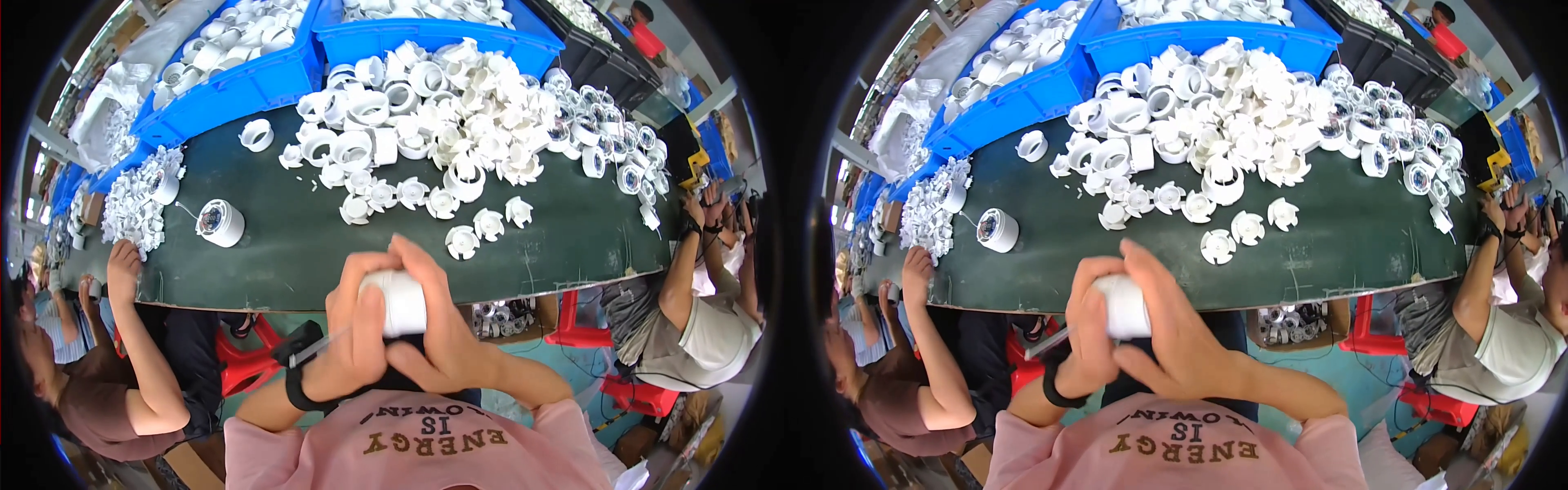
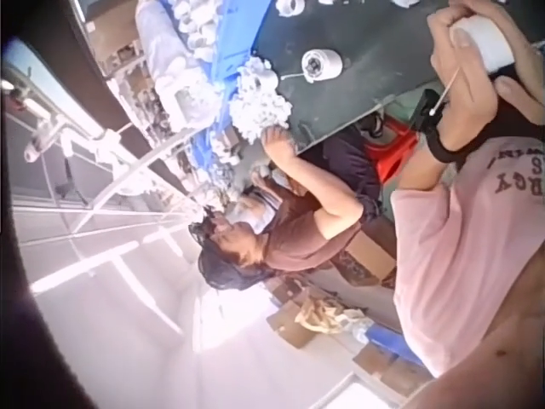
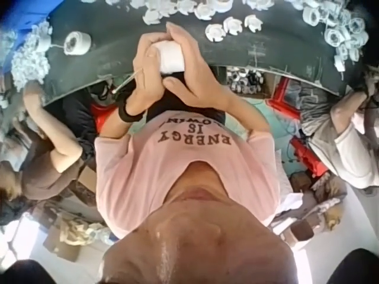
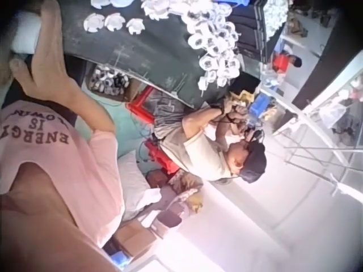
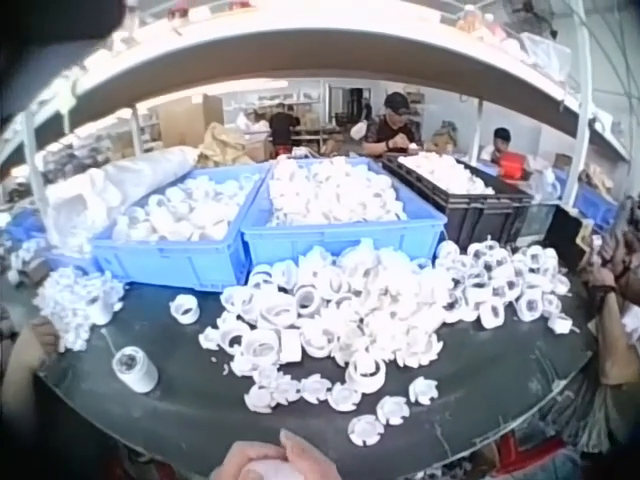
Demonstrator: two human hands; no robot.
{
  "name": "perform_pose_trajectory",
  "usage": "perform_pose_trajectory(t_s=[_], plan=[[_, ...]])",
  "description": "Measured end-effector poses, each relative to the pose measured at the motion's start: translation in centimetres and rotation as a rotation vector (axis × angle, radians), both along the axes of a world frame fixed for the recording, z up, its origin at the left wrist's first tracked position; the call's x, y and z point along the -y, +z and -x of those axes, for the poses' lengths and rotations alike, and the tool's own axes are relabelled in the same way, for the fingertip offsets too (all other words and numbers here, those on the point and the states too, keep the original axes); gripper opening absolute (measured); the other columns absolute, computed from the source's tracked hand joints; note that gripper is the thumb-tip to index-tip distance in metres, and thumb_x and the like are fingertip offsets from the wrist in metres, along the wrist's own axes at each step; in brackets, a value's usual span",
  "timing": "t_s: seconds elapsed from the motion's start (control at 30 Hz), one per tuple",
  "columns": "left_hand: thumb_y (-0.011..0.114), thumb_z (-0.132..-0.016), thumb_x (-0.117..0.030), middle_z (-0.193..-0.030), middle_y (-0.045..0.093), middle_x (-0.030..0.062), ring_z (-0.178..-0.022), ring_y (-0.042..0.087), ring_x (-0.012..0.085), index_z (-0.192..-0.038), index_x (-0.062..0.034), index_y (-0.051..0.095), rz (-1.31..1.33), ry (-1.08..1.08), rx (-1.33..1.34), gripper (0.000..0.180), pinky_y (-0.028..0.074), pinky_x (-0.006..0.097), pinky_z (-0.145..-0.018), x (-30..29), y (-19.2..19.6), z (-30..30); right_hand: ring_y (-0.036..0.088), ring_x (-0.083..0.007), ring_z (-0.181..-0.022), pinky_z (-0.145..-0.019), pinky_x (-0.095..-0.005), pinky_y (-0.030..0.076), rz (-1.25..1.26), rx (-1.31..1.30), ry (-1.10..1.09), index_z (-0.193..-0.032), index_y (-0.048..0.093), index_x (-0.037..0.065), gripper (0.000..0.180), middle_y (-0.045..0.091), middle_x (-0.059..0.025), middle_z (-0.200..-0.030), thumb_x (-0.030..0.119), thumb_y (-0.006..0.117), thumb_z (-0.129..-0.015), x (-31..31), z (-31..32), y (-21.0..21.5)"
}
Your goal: Assembling plastic components for electronics or lighting fixtures.
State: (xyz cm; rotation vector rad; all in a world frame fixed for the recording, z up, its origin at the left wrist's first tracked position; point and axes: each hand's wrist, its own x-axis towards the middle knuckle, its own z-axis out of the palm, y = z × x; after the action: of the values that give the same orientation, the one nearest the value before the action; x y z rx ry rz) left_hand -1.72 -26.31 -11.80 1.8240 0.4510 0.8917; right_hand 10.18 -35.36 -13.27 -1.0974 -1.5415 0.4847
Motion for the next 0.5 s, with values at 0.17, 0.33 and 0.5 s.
perform_pose_trajectory(t_s=[0.17, 0.33, 0.5], plan=[[0.051, -0.094, -0.025, -0.109, 0.054, 0.0138, -0.097, 0.055, 0.0209, -0.133, 0.0029, 0.028, 0.509, 0.015, -0.18, 0.053, 0.045, 0.033, -0.085, -2.8, 1.5, -0.3, 0.052, -0.0231, -0.112, -0.078, -0.0288, 0.05, 0.297, -0.087, -0.292, -0.142, 0.029, -0.002, 0.068, 0.043, -0.019, -0.13, -0.001, 0.062, -0.083, -1.2, -0.5, -0.2], [0.073, -0.077, -0.019, -0.132, 0.031, 0.0315, -0.104, 0.053, 0.0399, -0.138, 0.0108, 0.017, -0.317, -0.477, -0.293, 0.088, 0.044, 0.04, -0.092, -3.7, 3.6, -0.3, 0.053, -0.0155, -0.106, -0.08, -0.0265, 0.05, 0.202, -0.732, -0.235, -0.142, 0.027, 0.004, 0.072, 0.049, -0.0086, -0.122, 0.003, 0.065, -0.081, -2.4, -0.7, -0.9], [0.068, -0.081, -0.019, -0.116, 0.063, 0.0162, -0.104, 0.06, 0.0221, -0.118, 0.0002, 0.058, -0.186, 0.017, -0.478, 0.042, 0.048, 0.034, -0.087, -20.1, 8.0, -4.3, 0.056, -0.0142, -0.075, -0.064, -0.0257, 0.048, 0.295, -0.712, -0.231, -0.122, 0.035, 0.005, 0.055, 0.058, -0.0168, -0.107, 0.01, 0.061, -0.074, -3.1, -1.9, -2.2]])
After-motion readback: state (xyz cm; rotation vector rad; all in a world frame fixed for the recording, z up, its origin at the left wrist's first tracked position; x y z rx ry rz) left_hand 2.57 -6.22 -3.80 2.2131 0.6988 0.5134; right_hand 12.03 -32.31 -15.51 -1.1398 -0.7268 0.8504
